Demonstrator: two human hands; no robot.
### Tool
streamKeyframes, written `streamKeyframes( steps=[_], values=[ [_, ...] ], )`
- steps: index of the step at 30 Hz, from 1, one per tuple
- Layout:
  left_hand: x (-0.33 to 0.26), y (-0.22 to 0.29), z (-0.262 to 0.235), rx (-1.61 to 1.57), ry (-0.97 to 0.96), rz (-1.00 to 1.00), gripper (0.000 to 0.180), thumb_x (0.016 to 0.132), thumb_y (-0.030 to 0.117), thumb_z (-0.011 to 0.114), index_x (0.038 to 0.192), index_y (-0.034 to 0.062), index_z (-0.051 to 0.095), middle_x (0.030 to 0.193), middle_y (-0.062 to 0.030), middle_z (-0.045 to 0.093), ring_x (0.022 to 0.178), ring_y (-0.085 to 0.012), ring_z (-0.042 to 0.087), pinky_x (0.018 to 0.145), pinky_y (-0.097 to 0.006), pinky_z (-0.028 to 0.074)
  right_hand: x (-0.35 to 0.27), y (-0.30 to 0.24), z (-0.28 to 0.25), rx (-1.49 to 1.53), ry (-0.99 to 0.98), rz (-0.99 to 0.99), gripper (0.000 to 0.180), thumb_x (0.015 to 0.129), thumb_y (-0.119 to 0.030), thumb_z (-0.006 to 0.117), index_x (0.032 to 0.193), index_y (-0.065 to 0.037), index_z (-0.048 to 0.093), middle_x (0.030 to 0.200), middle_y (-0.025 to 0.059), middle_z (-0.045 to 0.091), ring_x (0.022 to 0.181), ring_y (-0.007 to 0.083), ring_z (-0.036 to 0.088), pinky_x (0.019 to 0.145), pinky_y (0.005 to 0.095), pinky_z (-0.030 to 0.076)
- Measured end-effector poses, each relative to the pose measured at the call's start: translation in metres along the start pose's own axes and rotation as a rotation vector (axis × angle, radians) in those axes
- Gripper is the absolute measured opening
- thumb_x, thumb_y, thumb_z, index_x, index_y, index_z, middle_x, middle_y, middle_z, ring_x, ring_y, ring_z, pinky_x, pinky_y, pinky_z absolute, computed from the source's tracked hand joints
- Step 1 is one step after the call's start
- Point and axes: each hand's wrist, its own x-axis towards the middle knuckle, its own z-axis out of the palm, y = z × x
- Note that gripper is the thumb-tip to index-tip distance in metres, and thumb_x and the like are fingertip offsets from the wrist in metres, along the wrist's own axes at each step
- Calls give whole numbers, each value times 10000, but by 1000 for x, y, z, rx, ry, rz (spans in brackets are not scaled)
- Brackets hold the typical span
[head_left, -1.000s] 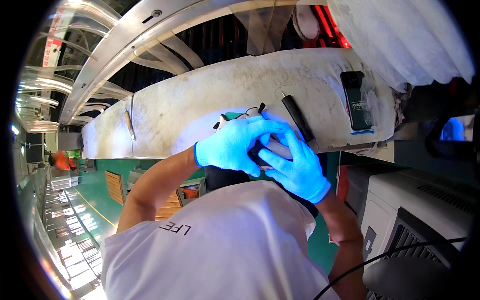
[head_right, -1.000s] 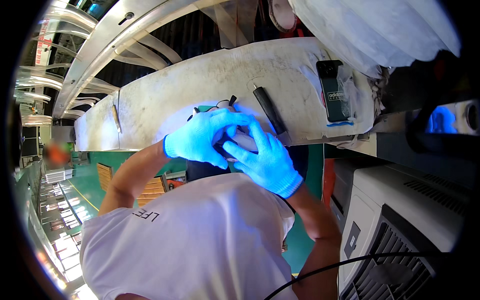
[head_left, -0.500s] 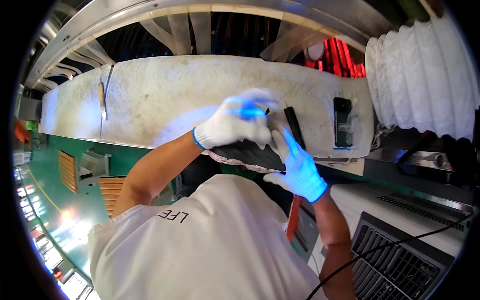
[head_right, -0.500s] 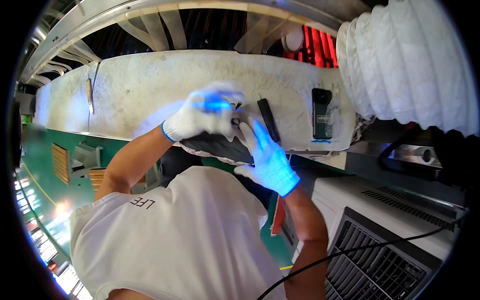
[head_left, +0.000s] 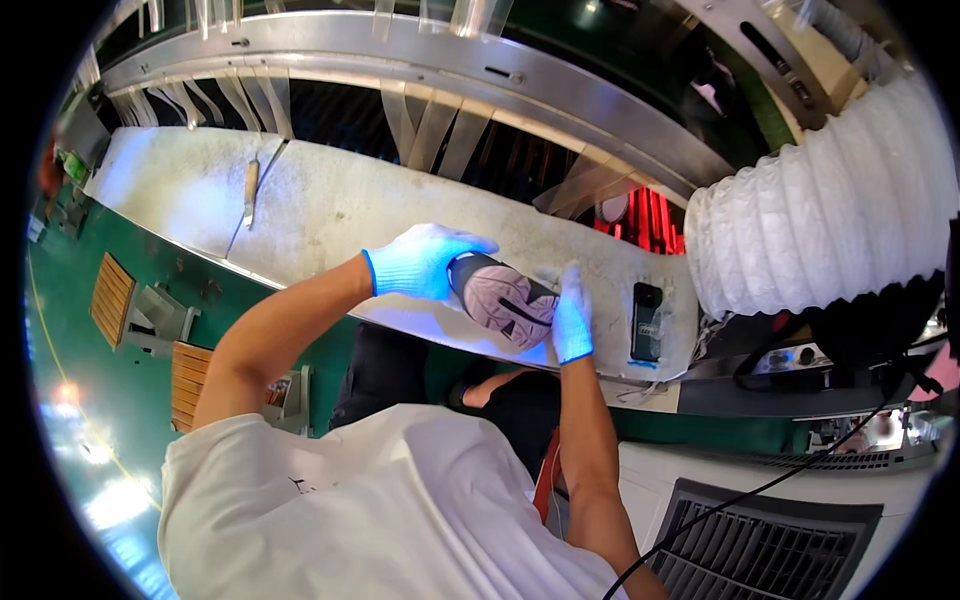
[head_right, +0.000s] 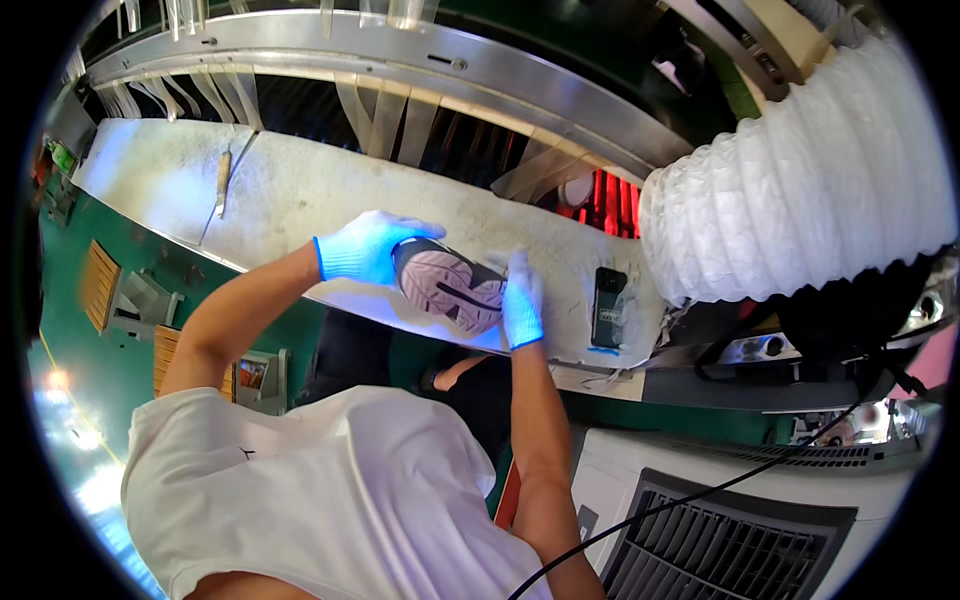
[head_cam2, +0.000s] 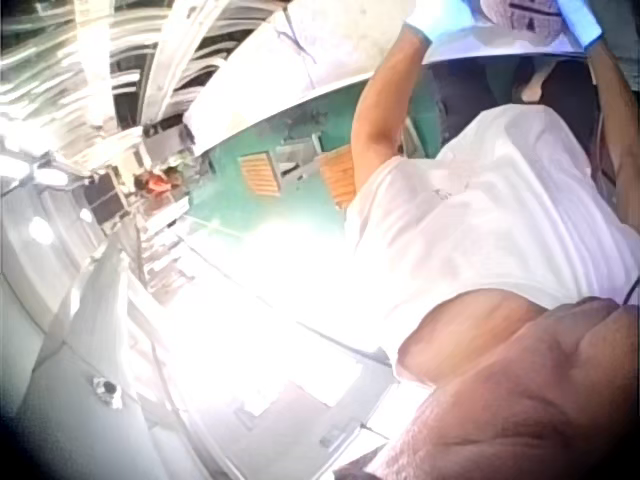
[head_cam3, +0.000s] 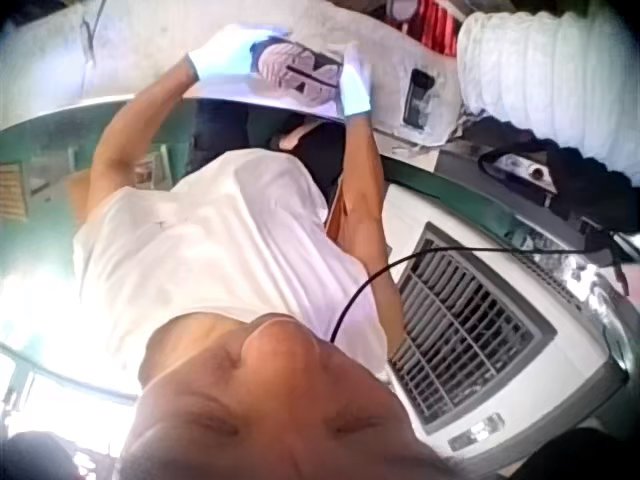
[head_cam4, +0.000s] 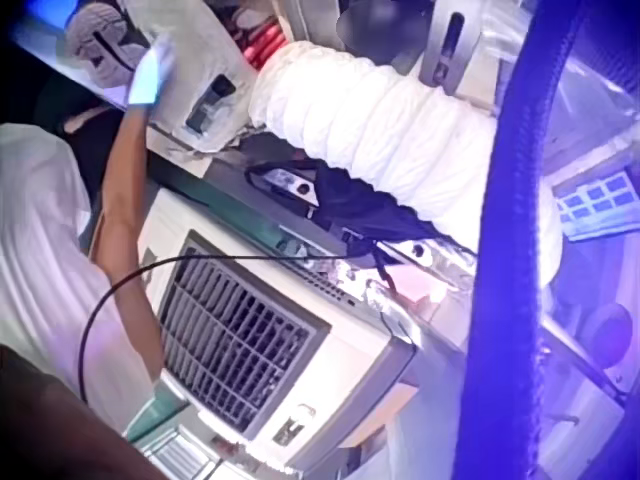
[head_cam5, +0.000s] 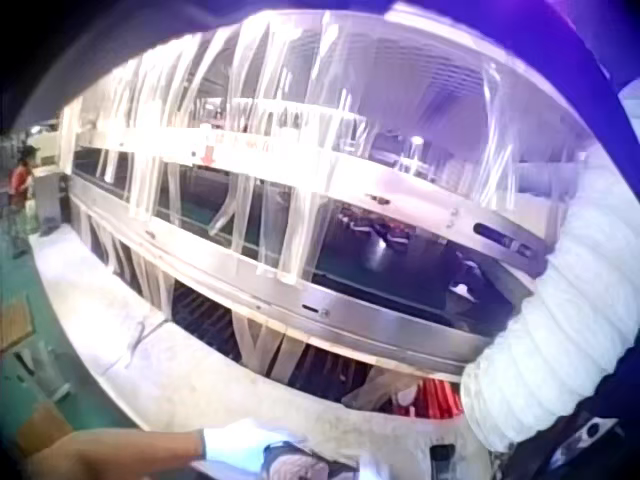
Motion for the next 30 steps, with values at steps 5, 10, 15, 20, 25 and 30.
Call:
streamKeyframes(
  steps=[5,10,15,20,25,30],
  values=[
    [51,118,-47,159,-266,-85,787,709,430,973,1397,134,732,1107,-157,827,959,-410,800,873,-477,640,12,59,16,604,244,-8,757,1153,-661,522,1469,16,651,1372,159,734,1232,280,722,1102,427,577],
    [82,156,-36,303,-330,-207,737,692,472,971,1305,115,773,1020,-154,832,891,-397,804,809,-490,638,-32,19,-9,699,-70,-194,654,1121,-566,639,1506,-37,640,1530,164,654,1409,296,630,1230,427,485],
    [88,166,-25,346,-360,-221,732,704,491,966,1299,109,780,1041,-150,833,893,-397,804,814,-475,643,-102,-108,-9,-337,-176,-701,713,986,-441,833,1544,-49,625,1557,177,638,1461,300,595,1258,443,446],
    [89,182,-14,359,-294,-70,690,755,514,952,1295,120,782,1062,-146,828,928,-398,805,825,-473,648,-83,-33,-7,388,-85,-897,649,872,-449,941,1331,-47,719,1395,208,703,1258,355,708,1126,486,558],
    [80,185,-13,351,-227,-39,610,778,497,937,1247,133,792,1009,-130,816,890,-385,803,791,-462,647,-99,-50,-21,-98,-91,-830,673,862,-333,958,1398,-30,685,1456,199,679,1362,358,663,1172,486,520],
    [84,182,-14,306,-221,-115,636,736,466,980,1231,115,789,990,-132,810,853,-387,797,762,-447,645,-81,-37,-36,130,-220,-779,572,905,-179,898,1411,-59,660,1370,167,698,1333,358,677,1175,518,531]
  ],
)
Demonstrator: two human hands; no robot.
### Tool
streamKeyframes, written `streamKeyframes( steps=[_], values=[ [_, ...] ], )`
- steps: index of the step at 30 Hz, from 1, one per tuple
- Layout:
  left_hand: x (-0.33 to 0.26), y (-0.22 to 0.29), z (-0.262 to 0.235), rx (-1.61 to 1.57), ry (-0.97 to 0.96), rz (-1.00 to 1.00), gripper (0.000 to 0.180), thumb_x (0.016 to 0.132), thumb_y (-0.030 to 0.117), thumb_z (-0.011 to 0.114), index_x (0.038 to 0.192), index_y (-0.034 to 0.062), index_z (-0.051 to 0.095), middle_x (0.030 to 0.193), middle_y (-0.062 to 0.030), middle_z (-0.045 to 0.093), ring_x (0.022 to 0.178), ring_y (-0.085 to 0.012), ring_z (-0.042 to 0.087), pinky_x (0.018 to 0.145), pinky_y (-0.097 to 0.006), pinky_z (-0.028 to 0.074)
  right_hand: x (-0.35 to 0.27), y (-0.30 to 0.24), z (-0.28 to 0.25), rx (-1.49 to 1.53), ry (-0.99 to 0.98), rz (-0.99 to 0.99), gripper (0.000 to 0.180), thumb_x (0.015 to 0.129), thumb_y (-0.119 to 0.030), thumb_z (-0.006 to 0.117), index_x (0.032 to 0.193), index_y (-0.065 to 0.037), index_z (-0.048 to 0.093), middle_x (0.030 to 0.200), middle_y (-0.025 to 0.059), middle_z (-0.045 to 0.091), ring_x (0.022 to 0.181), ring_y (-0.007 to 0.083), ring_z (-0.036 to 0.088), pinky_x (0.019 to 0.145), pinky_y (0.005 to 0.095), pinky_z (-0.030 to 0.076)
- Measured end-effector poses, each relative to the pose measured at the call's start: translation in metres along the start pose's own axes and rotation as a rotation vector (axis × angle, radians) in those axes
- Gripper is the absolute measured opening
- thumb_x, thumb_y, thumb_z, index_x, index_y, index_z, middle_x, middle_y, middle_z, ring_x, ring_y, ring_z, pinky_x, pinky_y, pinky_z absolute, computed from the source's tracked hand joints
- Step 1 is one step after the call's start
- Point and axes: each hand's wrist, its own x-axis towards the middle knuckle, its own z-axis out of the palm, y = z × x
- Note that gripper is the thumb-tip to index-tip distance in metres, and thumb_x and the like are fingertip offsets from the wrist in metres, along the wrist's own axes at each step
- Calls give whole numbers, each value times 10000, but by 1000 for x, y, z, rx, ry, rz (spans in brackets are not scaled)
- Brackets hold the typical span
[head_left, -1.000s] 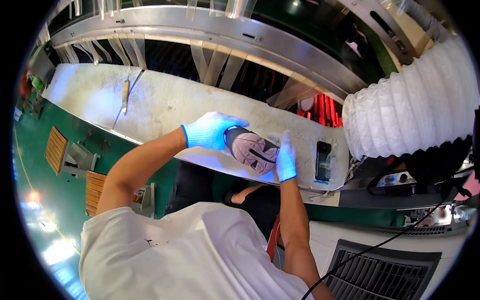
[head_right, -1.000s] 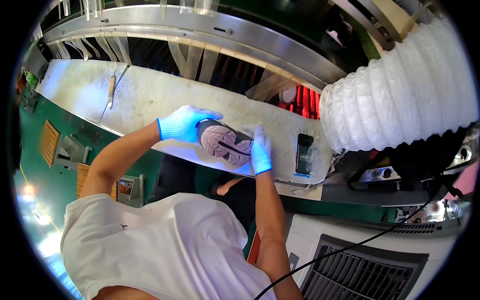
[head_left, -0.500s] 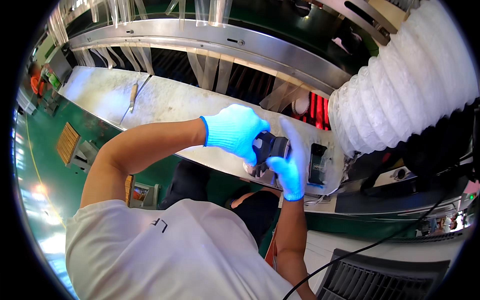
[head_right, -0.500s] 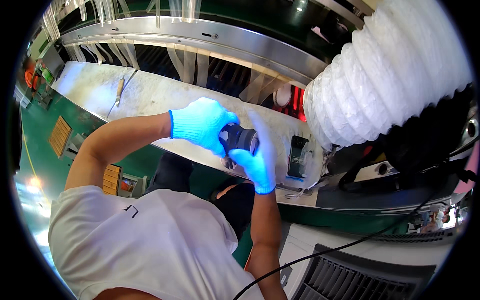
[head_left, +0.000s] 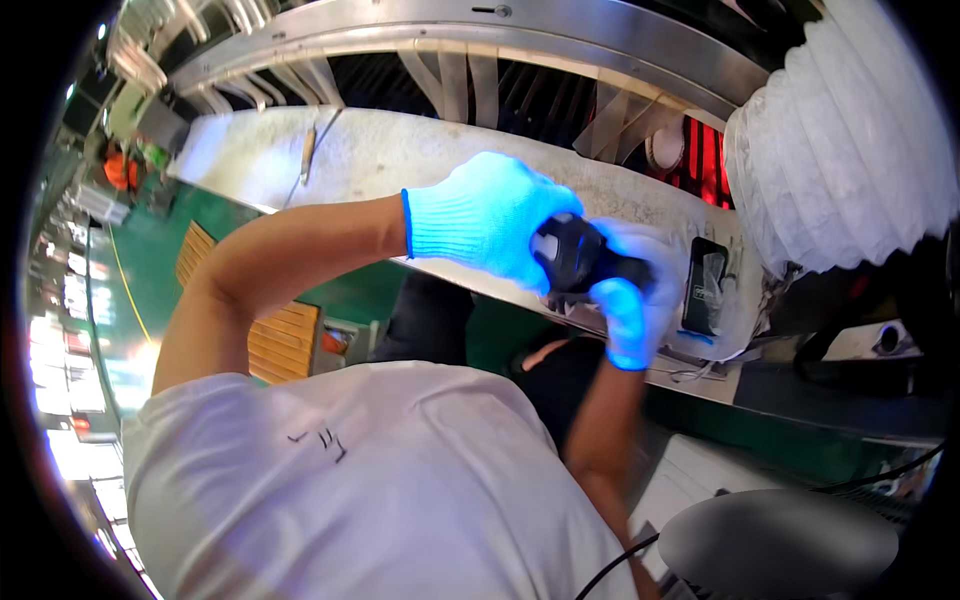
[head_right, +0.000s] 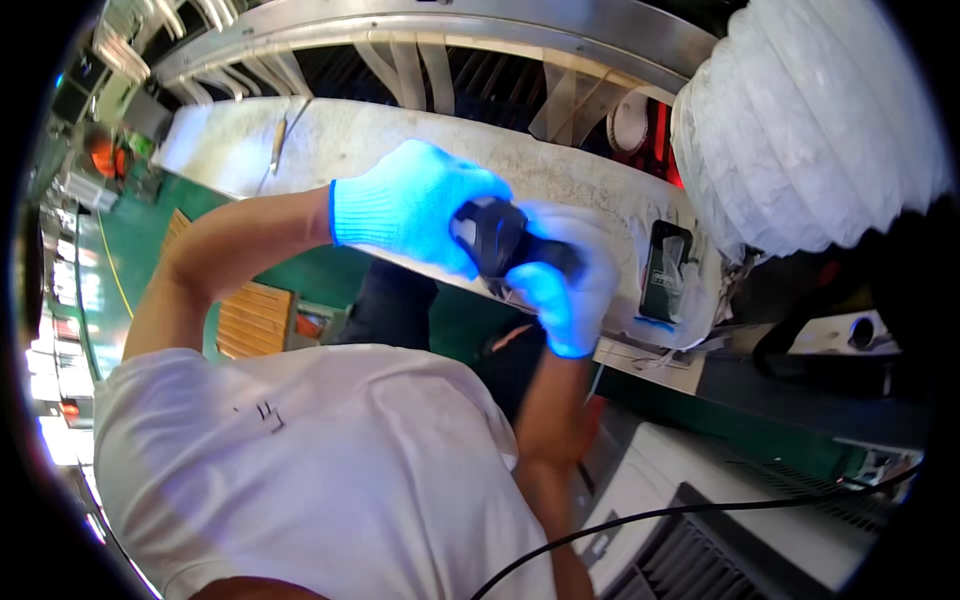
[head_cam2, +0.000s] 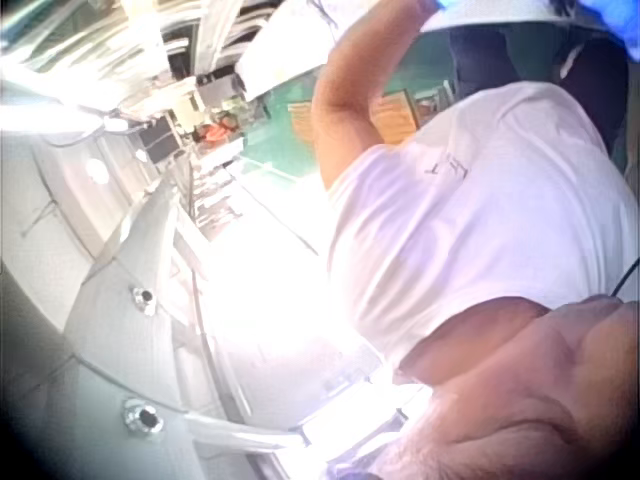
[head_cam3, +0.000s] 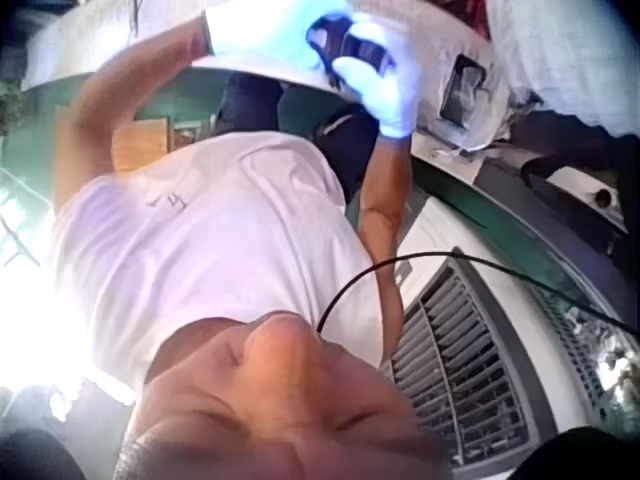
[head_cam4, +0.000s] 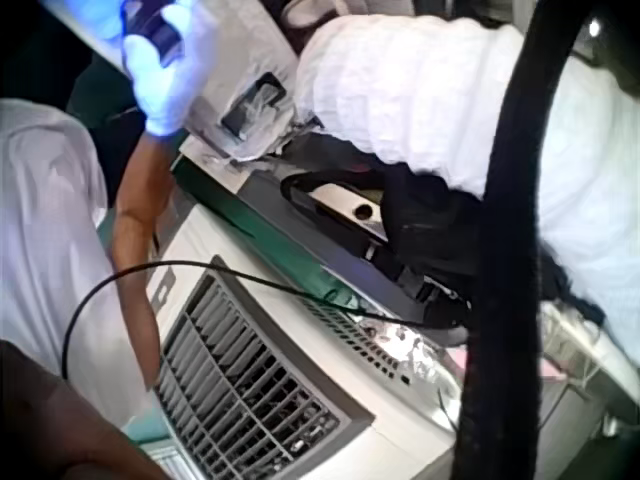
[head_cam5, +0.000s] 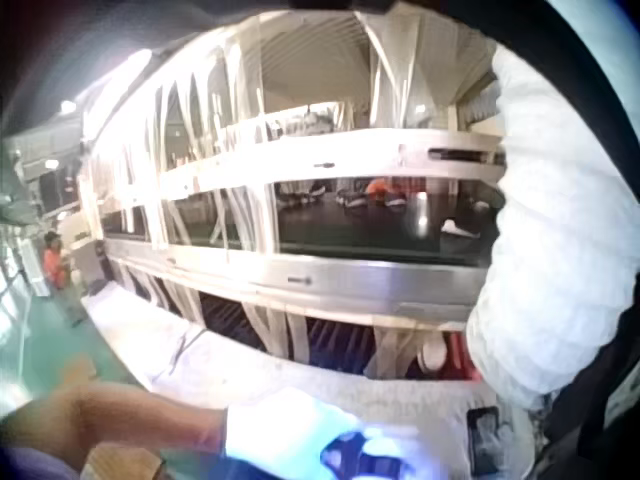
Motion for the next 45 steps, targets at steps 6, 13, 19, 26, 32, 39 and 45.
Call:
streamKeyframes(
  steps=[6,13,19,26,32,39,45],
  values=[
    [-13,-19,-8,-56,-33,-165,797,695,449,1037,1353,92,762,1003,-134,828,869,-306,820,803,-405,650,-1,39,-4,461,183,-39,708,977,-345,893,1523,-22,580,1456,241,680,1433,417,633,1258,585,487],
    [-15,-7,-3,-50,-4,-68,749,732,449,994,1362,124,751,1097,-116,824,937,-352,817,843,-435,656,-7,20,4,220,98,84,1404,704,-561,1050,1766,-37,296,1763,275,392,1614,411,457,1344,528,368],
    [-17,-11,2,-4,-30,-50,789,720,505,998,1363,126,742,1124,-110,827,938,-346,821,839,-423,665,-9,20,32,176,95,84,1329,676,-611,1054,1696,-95,376,1574,228,576,1499,406,562,1280,553,456],
    [-10,-28,-2,-43,-38,-67,793,720,549,1006,1337,121,751,1125,-117,833,899,-351,826,813,-410,681,10,47,46,81,205,-181,1285,685,-860,917,1530,28,528,1449,247,676,1334,392,689,1164,525,568],
    [-11,-32,-3,-3,-53,-16,787,741,545,998,1358,131,738,1104,-107,827,879,-341,823,777,-415,681,15,37,44,-41,143,-162,1306,586,-833,976,1441,89,622,1369,285,734,1252,389,740,1115,491,596],
    [-9,-31,-5,20,-98,6,770,795,553,954,1396,140,705,1104,-101,818,894,-350,814,754,-441,674,18,27,45,-23,106,-132,1270,622,-817,982,1466,71,648,1349,236,758,1224,348,754,1068,472,608],
    [-3,-22,-2,-11,-53,96,715,846,525,901,1393,125,676,1041,-124,800,846,-380,793,714,-461,659,-3,25,43,-60,116,-145,1328,735,-832,909,1603,82,491,1523,295,635,1399,407,642,1196,551,515]
  ],
)
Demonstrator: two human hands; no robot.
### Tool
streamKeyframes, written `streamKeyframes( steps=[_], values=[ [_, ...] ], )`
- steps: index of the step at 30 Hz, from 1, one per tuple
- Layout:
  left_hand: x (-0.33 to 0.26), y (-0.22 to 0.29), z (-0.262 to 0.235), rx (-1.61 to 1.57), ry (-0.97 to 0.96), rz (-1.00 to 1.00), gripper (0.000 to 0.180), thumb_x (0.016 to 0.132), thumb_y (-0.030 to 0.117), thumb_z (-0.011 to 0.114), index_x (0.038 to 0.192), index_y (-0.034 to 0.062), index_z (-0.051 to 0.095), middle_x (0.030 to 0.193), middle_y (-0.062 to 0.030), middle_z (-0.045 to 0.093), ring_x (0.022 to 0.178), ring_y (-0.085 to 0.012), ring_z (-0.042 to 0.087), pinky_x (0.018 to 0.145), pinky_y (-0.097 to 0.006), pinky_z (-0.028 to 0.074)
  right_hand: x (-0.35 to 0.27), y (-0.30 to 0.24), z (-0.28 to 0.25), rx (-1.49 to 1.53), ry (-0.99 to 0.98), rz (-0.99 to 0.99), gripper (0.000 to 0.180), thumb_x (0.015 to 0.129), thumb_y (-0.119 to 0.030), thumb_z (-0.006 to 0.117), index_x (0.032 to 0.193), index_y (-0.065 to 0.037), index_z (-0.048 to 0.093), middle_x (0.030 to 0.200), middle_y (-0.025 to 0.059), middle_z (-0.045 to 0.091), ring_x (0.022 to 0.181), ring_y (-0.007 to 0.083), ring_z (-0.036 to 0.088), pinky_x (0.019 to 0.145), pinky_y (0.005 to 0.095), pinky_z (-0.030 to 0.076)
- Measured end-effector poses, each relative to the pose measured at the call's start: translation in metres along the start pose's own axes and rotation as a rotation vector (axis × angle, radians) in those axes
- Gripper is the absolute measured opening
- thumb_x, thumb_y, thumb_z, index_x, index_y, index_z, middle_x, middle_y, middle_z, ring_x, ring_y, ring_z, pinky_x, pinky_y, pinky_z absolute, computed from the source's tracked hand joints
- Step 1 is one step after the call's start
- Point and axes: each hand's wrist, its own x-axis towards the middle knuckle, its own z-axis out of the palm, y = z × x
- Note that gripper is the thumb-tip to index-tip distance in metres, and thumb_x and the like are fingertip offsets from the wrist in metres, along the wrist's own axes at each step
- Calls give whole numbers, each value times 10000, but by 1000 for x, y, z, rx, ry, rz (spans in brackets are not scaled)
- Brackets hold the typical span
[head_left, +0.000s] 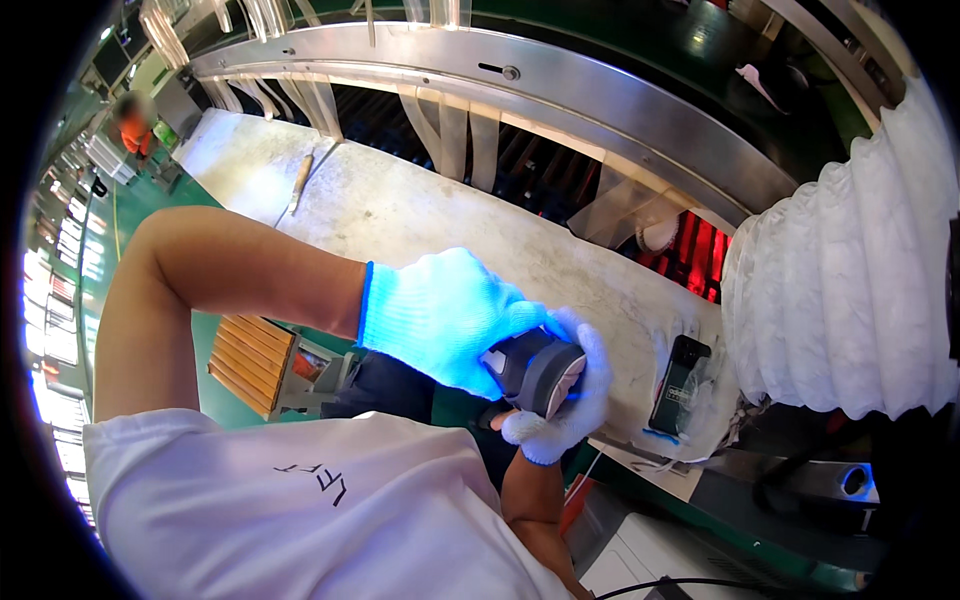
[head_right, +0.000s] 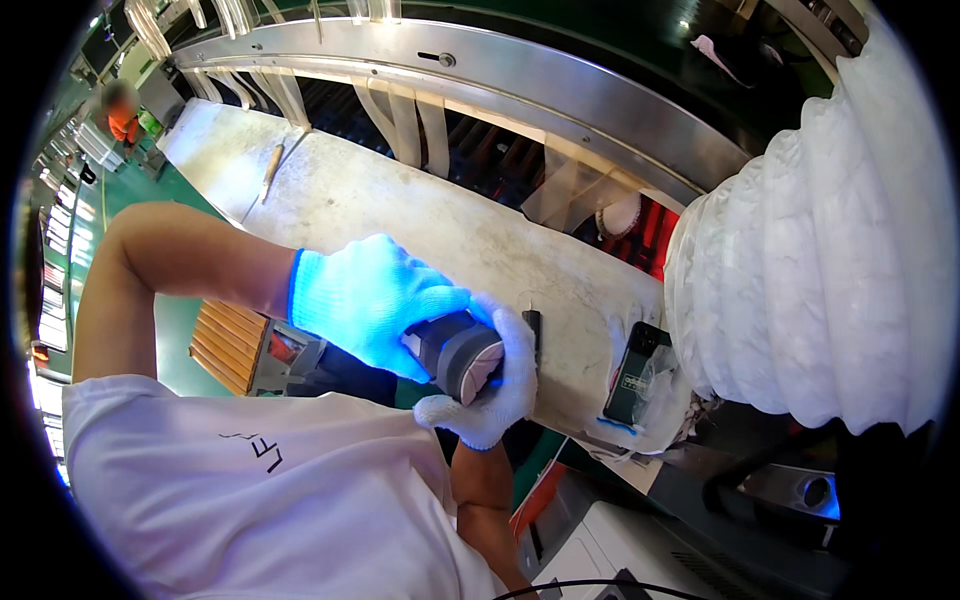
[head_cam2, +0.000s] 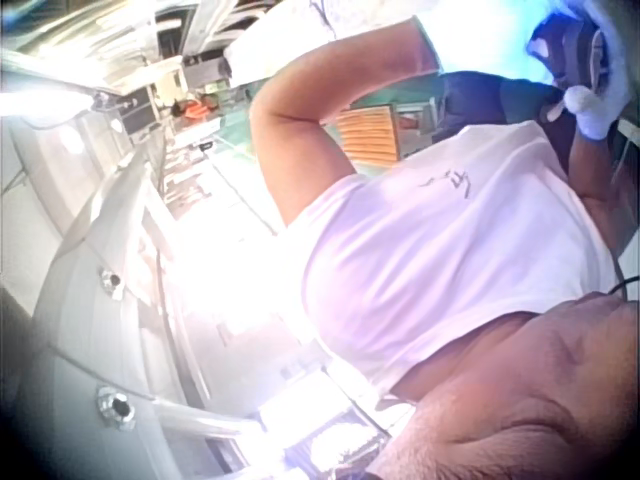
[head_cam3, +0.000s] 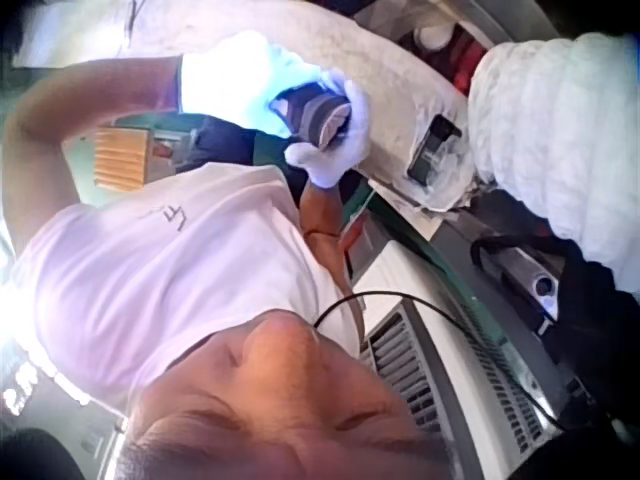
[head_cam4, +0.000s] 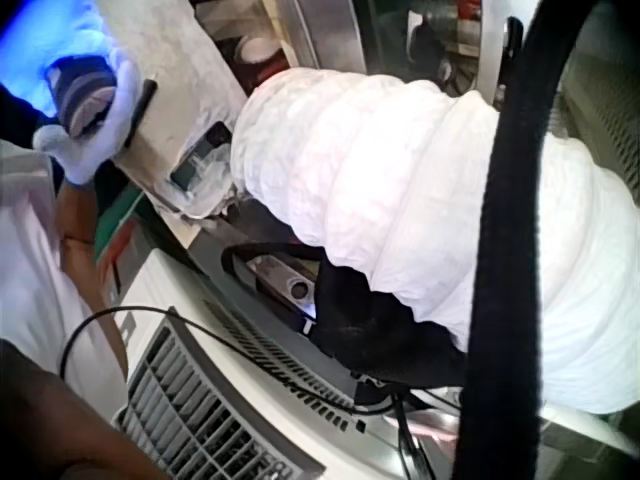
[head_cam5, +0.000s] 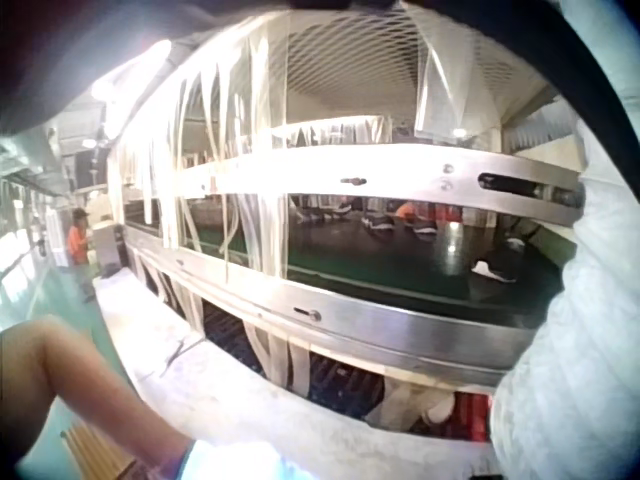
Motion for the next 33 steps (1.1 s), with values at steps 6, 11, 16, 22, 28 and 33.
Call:
streamKeyframes(
  steps=[6,11,16,22,28,33],
  values=[
    [15,17,2,23,-117,50,603,831,433,889,1215,20,674,957,-167,779,791,-380,780,671,-478,639,1,-31,8,-53,146,65,1211,1011,-830,595,1710,117,312,1705,341,439,1585,455,469,1313,576,400],
    [30,28,11,-74,-229,41,503,793,320,877,1097,-39,699,895,-191,764,741,-386,773,631,-488,629,-3,-62,4,-98,166,142,919,1138,-485,561,1699,186,277,1754,352,383,1627,449,417,1337,562,342],
    [22,39,22,-80,-128,77,440,829,256,852,1068,-76,692,902,-198,762,772,-403,778,651,-486,628,-13,-68,-9,-573,137,16,640,1144,-416,557,1476,128,615,1452,219,667,1310,335,673,1181,478,502],
    [-20,41,52,-232,186,60,506,799,345,930,1136,37,713,1012,-174,759,851,-390,783,683,-485,629,-37,-82,2,-346,134,140,831,1095,-510,637,1607,129,496,1633,255,548,1483,377,570,1265,526,437],
    [-56,28,85,-366,538,232,552,738,365,967,1181,127,740,1077,-89,749,961,-323,776,763,-455,641,-55,-81,22,-482,182,0,789,1127,-488,561,1617,124,477,1707,338,449,1518,469,547,1241,591,470],
    [-56,18,110,-326,659,315,614,723,414,974,1201,103,748,1111,-82,748,1067,-313,763,853,-463,644,-59,-91,24,-732,101,-51,446,1150,-256,535,1330,102,731,1445,318,700,1342,472,692,1135,582,570]
  ],
)
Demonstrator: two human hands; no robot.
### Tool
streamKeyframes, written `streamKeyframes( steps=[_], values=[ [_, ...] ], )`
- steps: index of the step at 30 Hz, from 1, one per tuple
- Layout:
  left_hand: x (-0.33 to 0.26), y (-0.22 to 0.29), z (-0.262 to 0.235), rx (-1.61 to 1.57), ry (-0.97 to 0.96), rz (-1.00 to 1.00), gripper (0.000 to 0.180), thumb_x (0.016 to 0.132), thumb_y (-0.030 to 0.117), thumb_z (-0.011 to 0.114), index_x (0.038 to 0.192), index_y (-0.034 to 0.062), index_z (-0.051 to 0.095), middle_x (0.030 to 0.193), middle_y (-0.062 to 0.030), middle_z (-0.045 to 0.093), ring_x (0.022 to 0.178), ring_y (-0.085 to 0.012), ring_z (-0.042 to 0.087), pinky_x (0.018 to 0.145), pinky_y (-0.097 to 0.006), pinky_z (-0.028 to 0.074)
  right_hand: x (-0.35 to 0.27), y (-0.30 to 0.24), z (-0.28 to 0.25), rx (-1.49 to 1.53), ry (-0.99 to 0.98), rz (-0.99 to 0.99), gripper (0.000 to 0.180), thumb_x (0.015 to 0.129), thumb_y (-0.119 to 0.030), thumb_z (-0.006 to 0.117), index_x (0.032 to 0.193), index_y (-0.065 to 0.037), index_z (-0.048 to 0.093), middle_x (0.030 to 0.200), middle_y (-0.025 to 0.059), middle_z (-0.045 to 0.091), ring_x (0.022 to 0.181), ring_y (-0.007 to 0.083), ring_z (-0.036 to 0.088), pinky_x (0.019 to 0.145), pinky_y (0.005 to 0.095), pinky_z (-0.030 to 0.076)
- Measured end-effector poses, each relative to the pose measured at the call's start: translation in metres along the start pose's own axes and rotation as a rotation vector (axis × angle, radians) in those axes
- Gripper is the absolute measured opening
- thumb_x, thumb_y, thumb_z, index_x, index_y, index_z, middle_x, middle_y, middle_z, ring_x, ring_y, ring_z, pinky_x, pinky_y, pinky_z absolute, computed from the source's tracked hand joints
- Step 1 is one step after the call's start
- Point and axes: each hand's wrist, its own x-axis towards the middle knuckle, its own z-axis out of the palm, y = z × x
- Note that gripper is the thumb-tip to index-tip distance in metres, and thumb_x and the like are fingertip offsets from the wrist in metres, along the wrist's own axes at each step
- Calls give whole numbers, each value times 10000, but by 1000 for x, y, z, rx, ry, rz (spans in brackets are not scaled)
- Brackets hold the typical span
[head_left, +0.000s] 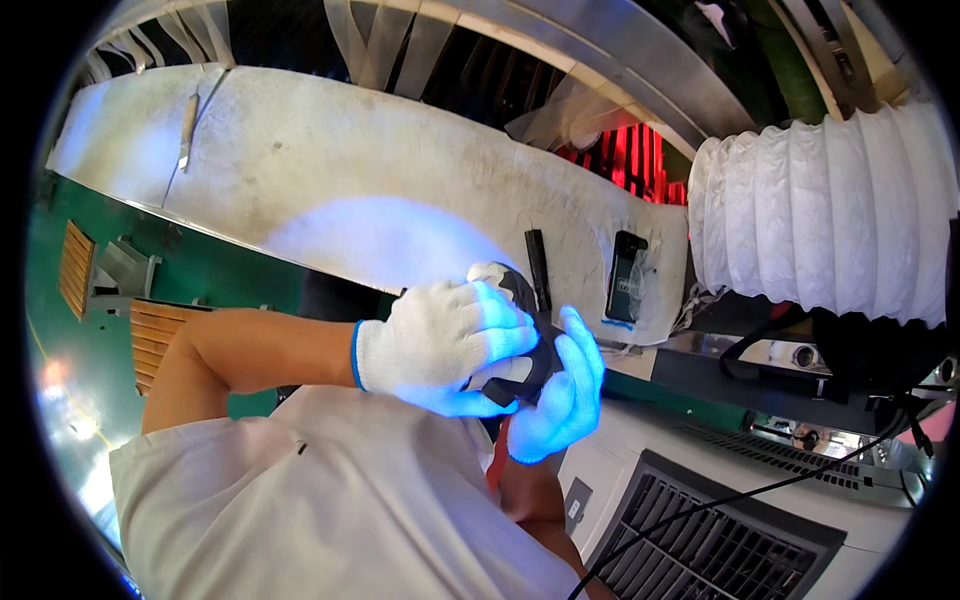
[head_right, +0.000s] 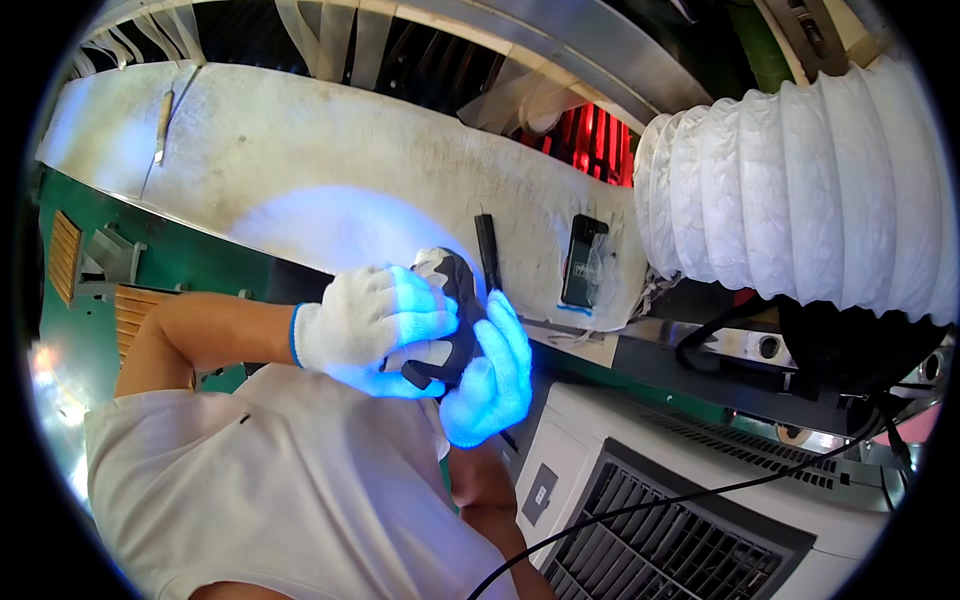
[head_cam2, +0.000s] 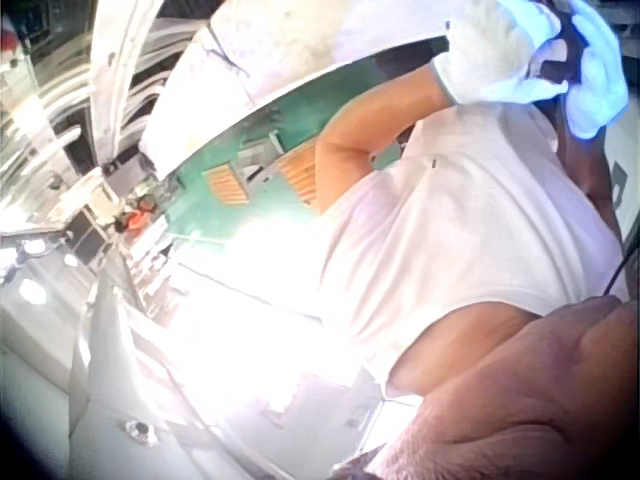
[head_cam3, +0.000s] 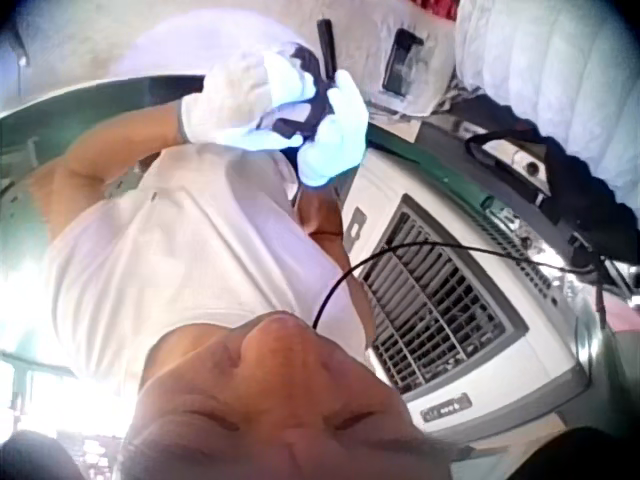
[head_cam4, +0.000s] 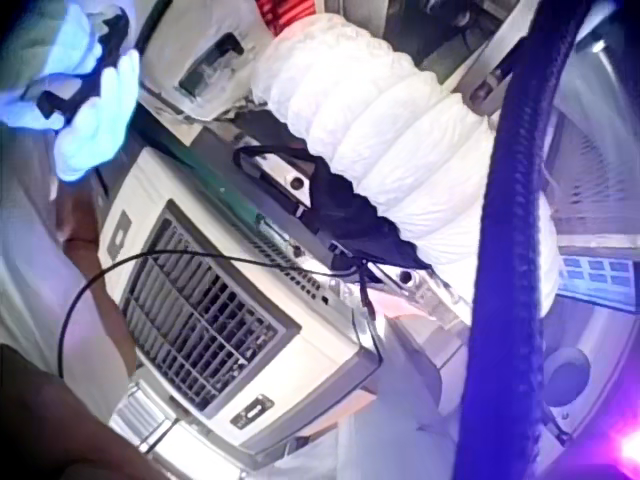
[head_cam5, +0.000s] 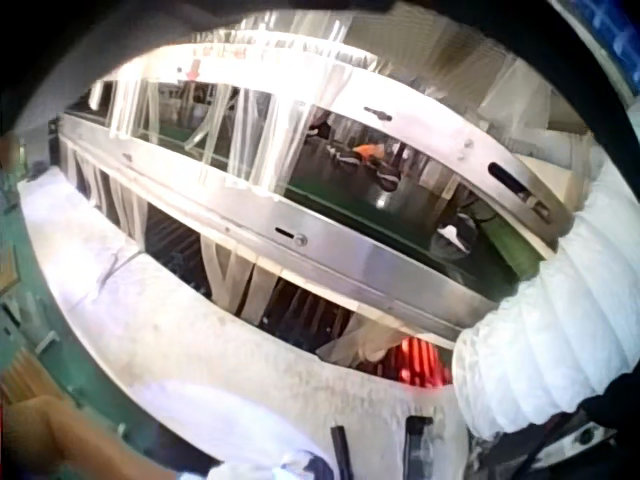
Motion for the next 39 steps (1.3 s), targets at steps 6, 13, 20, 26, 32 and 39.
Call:
streamKeyframes(
  steps=[6,13,20,26,32,39],
  values=[
    [12,-23,-24,-160,-223,-69,685,719,485,994,1249,110,776,1271,-87,779,1190,-373,729,1043,-502,591,1,-14,13,-186,-19,-145,377,1147,-237,576,1295,68,741,1383,288,708,1256,464,705,1101,560,571],
    [-33,27,-46,-127,22,-473,1246,728,189,1023,1752,77,322,1790,-394,208,1662,-561,303,1278,-552,431,1,15,23,69,-63,148,779,1128,-456,685,1599,135,494,1614,273,585,1491,391,581,1259,521,445],
    [-46,23,-69,24,-107,-458,1205,743,101,966,1753,103,309,1714,-277,342,1553,-522,467,1232,-512,501,44,158,49,-831,-292,242,706,909,-463,851,1468,-84,645,1319,242,718,1181,473,676,1051,623,521],
    [-40,27,-84,-1,-234,-690,1290,671,69,968,1767,116,290,1587,-201,418,1404,-403,507,1177,-471,483,51,156,48,-138,-463,553,490,1032,-373,752,1402,-62,670,1096,196,783,907,399,763,864,541,614],
    [-23,33,-78,53,-268,-715,1287,657,102,980,1757,118,313,1546,-191,434,1390,-406,523,1167,-469,492,73,44,70,1476,109,865,349,1142,-261,600,1420,-50,588,1052,166,752,828,277,703,804,476,598],
    [-8,34,-67,167,-292,-658,1268,662,194,999,1743,171,337,1565,-230,386,1387,-510,573,1164,-537,555,81,45,101,1475,42,630,464,1196,-484,537,943,-110,645,625,61,597,472,203,554,457,367,474]
  ],
)
